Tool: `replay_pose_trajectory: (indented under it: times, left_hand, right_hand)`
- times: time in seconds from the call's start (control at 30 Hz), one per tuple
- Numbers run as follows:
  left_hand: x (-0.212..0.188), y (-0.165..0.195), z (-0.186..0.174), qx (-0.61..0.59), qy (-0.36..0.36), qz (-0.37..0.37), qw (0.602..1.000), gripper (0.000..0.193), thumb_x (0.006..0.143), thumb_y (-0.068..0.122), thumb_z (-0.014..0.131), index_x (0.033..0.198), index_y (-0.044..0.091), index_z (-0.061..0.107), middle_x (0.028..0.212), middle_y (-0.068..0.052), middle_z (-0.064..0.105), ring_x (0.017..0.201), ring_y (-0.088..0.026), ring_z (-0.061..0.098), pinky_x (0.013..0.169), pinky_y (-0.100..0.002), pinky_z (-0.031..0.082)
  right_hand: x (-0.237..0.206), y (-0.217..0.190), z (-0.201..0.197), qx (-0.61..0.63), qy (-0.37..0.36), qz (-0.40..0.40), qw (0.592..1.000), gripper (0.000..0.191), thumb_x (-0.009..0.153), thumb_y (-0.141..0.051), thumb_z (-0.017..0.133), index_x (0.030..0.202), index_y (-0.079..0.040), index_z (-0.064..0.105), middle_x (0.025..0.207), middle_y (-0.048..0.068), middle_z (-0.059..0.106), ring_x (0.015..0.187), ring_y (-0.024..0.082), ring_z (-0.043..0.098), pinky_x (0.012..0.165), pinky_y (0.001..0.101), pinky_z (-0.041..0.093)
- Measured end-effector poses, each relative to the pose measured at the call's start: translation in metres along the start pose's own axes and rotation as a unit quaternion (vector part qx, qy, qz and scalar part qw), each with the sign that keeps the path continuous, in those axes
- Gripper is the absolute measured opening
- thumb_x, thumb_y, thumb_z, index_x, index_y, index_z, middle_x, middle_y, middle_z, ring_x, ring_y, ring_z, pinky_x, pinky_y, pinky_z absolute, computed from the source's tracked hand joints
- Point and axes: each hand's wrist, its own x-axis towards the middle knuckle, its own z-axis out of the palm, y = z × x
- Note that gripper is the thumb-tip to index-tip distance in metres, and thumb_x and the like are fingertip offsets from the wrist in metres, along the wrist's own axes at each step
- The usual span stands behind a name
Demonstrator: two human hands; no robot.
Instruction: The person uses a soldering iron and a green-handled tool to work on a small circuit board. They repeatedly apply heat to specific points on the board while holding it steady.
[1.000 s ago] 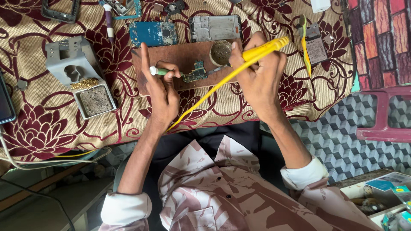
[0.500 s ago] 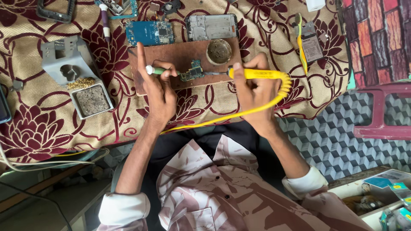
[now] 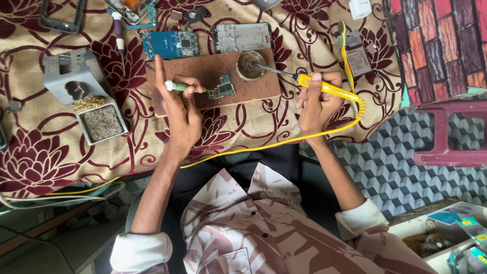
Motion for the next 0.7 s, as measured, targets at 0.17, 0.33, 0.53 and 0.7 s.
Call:
replay_pose_trajectory:
  times: [0.17, 0.33, 0.53, 0.7]
  left_hand:
    - [-0.001, 0.003, -0.002, -0.013, -0.005, 0.001, 1.000, 0.075, 0.106, -0.019, 0.035, 0.165, 0.007, -0.004, 0.105, -0.015, 0.064, 0.092, -0.018, 0.063, 0.086, -0.026, 0.054]
    - [0.001, 0.000, -0.003, -0.004, -0.001, 0.006, 1.000, 0.077, 0.104, -0.020, 0.034, 0.165, 0.008, -0.003, 0.105, -0.014, 0.066, 0.093, -0.018, 0.065, 0.089, -0.028, 0.057]
    - [0.005, -0.012, -0.006, 0.009, 0.005, 0.009, 1.000, 0.081, 0.103, -0.020, 0.035, 0.169, 0.009, -0.001, 0.103, -0.015, 0.066, 0.090, -0.018, 0.065, 0.081, -0.028, 0.058]
    - [0.005, -0.012, -0.002, -0.002, 0.013, 0.025, 1.000, 0.072, 0.110, -0.019, 0.033, 0.166, 0.009, -0.001, 0.106, -0.015, 0.066, 0.091, -0.018, 0.065, 0.088, -0.029, 0.060]
  right_hand:
    - [0.001, 0.002, 0.006, 0.001, -0.041, -0.006, 0.999, 0.019, 0.117, -0.016, 0.050, 0.103, -0.004, 0.042, 0.067, 0.004, 0.052, 0.053, 0.009, 0.049, 0.050, 0.0233, 0.038]
    - [0.005, 0.003, 0.008, -0.052, -0.029, -0.016, 0.998, 0.018, 0.116, -0.013, 0.050, 0.103, -0.004, 0.042, 0.065, 0.004, 0.051, 0.051, 0.008, 0.048, 0.048, 0.0225, 0.036]
    - [-0.001, 0.007, 0.014, -0.015, -0.054, -0.024, 0.998, 0.018, 0.116, -0.013, 0.050, 0.103, -0.004, 0.042, 0.067, 0.004, 0.050, 0.051, 0.008, 0.046, 0.050, 0.0230, 0.038]
    - [-0.004, 0.010, 0.010, 0.003, -0.032, 0.021, 0.999, 0.018, 0.116, -0.015, 0.049, 0.103, -0.004, 0.041, 0.068, 0.004, 0.052, 0.051, 0.008, 0.047, 0.049, 0.0224, 0.039]
